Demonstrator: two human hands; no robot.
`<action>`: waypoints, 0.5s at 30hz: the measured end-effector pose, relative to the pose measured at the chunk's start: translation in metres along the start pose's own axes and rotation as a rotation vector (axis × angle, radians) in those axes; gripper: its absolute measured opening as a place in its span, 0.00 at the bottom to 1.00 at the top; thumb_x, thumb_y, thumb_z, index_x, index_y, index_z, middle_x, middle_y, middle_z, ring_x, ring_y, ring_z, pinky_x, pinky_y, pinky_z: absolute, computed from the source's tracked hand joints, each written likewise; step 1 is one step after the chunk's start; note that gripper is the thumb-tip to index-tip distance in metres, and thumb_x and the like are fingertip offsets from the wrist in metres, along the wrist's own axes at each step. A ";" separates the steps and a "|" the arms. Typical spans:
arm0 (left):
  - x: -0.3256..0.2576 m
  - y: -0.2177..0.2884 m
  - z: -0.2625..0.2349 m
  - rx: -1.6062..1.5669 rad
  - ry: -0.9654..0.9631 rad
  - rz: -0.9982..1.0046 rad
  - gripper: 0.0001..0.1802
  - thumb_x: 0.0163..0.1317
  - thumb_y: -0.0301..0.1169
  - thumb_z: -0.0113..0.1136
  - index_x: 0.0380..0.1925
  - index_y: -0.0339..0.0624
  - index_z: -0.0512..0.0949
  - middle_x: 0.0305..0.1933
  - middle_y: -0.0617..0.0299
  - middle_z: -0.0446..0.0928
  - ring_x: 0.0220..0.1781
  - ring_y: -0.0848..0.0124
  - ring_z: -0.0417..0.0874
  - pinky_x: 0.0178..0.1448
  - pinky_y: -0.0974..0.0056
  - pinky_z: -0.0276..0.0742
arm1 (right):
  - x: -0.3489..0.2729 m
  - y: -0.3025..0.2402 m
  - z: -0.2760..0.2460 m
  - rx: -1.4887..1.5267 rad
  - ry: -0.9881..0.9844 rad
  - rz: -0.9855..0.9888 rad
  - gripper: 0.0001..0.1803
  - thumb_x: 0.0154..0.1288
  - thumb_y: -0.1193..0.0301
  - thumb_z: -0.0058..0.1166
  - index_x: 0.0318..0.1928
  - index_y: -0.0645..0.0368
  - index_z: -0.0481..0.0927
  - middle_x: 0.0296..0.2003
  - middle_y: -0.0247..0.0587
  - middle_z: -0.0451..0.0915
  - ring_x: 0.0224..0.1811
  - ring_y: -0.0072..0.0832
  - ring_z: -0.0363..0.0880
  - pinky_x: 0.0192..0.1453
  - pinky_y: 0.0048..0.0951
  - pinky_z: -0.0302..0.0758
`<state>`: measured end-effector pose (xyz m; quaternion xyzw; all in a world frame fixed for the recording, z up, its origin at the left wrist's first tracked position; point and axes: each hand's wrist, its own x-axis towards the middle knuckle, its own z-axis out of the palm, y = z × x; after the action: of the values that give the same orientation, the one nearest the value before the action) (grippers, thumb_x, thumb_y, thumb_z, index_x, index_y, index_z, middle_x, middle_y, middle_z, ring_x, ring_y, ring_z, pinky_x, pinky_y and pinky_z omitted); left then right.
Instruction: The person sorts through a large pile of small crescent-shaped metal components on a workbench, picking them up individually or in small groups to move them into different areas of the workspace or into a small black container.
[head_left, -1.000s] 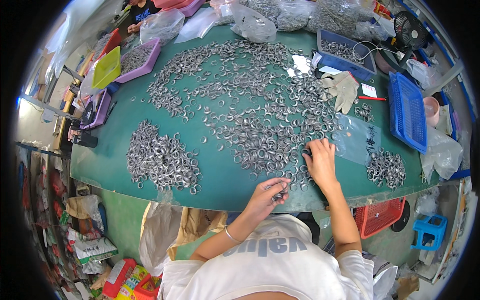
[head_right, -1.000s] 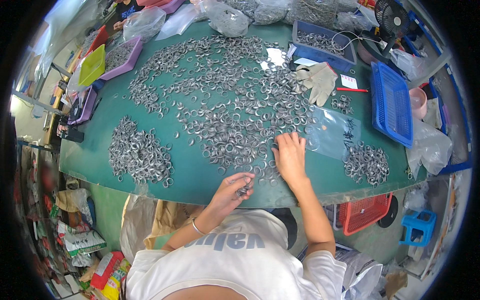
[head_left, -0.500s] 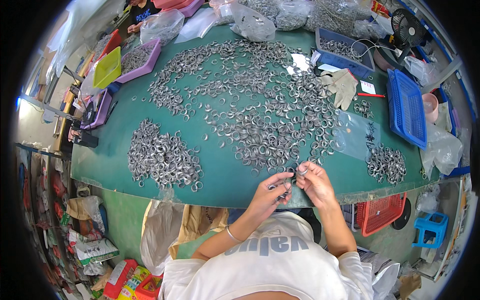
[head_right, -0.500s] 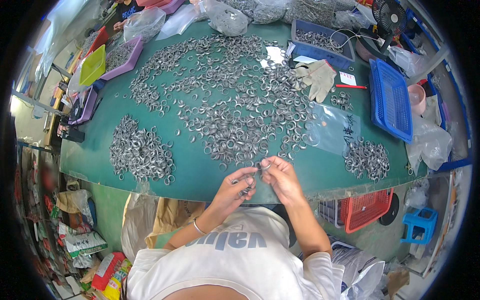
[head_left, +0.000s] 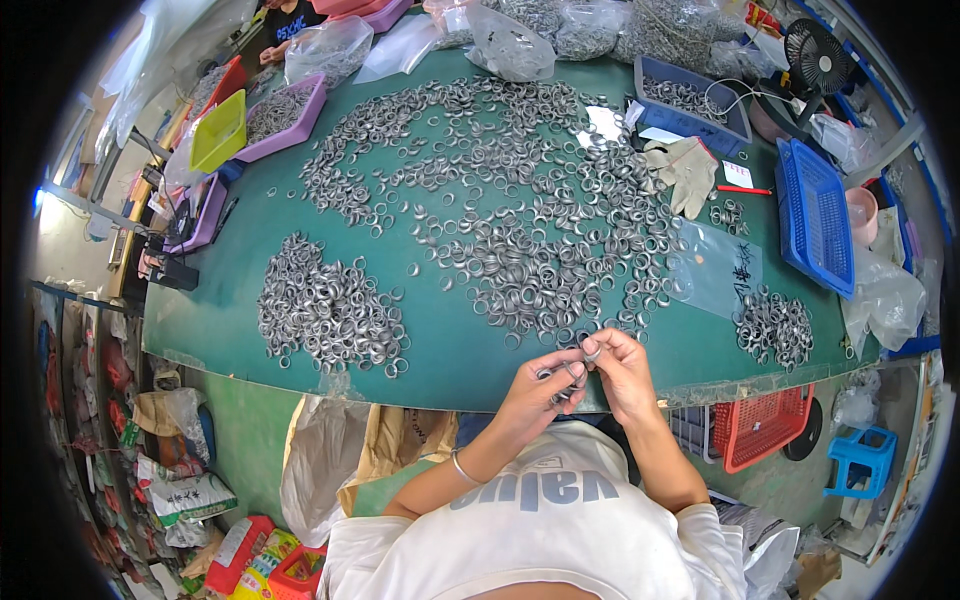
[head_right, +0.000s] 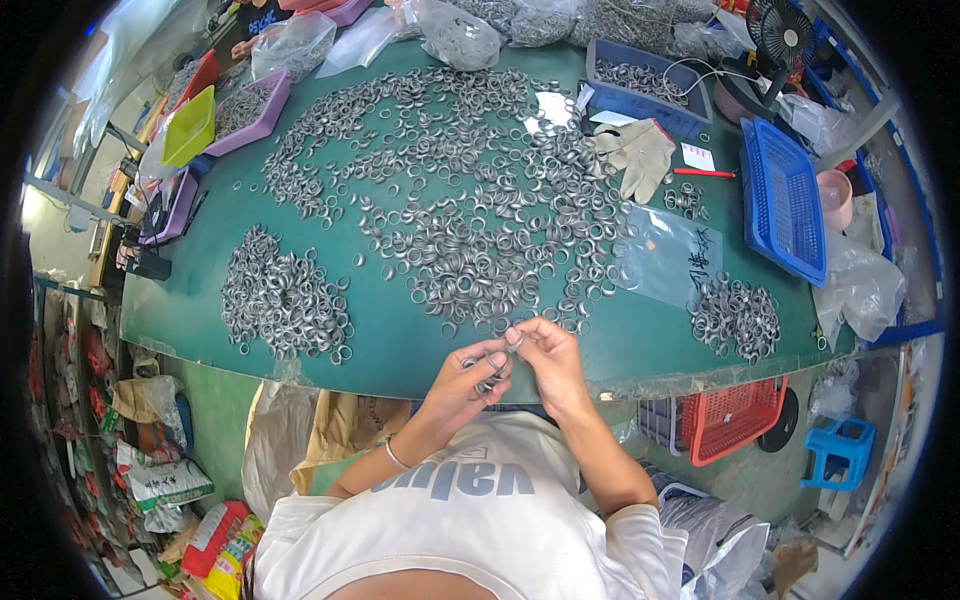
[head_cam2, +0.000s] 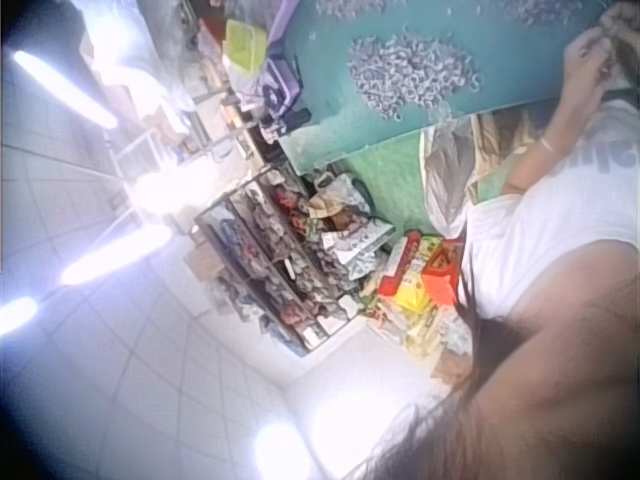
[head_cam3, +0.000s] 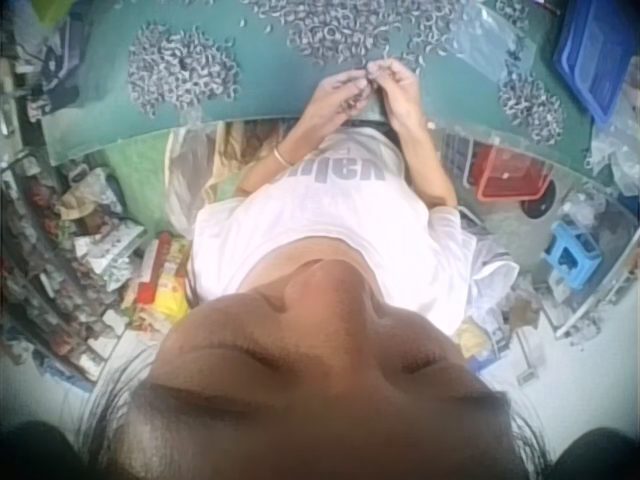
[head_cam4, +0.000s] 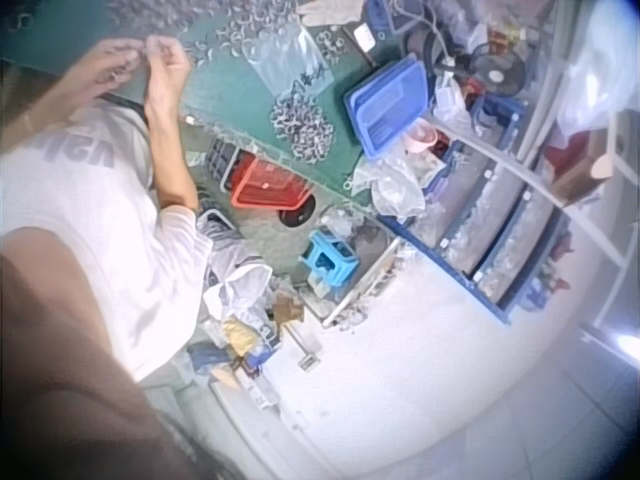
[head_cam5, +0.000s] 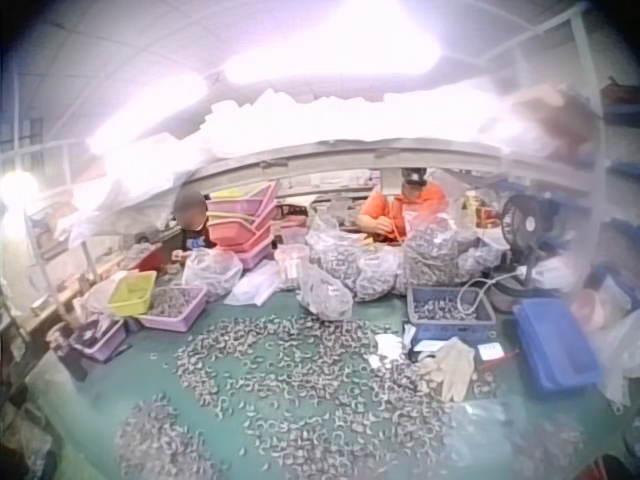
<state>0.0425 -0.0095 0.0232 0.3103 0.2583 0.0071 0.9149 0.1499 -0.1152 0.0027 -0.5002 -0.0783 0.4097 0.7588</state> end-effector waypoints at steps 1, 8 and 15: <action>0.000 0.000 0.000 0.005 -0.002 -0.004 0.18 0.64 0.33 0.60 0.51 0.34 0.74 0.31 0.66 0.72 0.29 0.76 0.72 0.27 0.73 0.64 | -0.001 -0.001 0.003 -0.031 0.025 -0.020 0.05 0.62 0.72 0.61 0.33 0.60 0.80 0.28 0.29 0.80 0.29 0.15 0.70 0.37 0.18 0.66; 0.003 -0.001 -0.008 0.057 -0.029 0.025 0.18 0.62 0.30 0.62 0.50 0.34 0.75 0.31 0.66 0.73 0.28 0.78 0.73 0.25 0.75 0.66 | -0.009 -0.014 0.012 -0.601 0.126 -0.378 0.03 0.55 0.78 0.61 0.29 0.61 0.79 0.22 0.31 0.76 0.27 0.19 0.72 0.36 0.23 0.67; 0.009 0.001 -0.017 0.251 -0.129 0.067 0.16 0.63 0.31 0.61 0.48 0.33 0.76 0.29 0.66 0.73 0.25 0.80 0.72 0.21 0.76 0.65 | -0.013 -0.034 0.021 -1.152 0.056 -0.595 0.06 0.47 0.79 0.59 0.29 0.59 0.80 0.20 0.35 0.72 0.25 0.32 0.70 0.37 0.31 0.65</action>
<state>0.0423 0.0024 0.0083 0.4303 0.1876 -0.0147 0.8828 0.1487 -0.1156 0.0453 -0.7945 -0.4010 0.0609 0.4519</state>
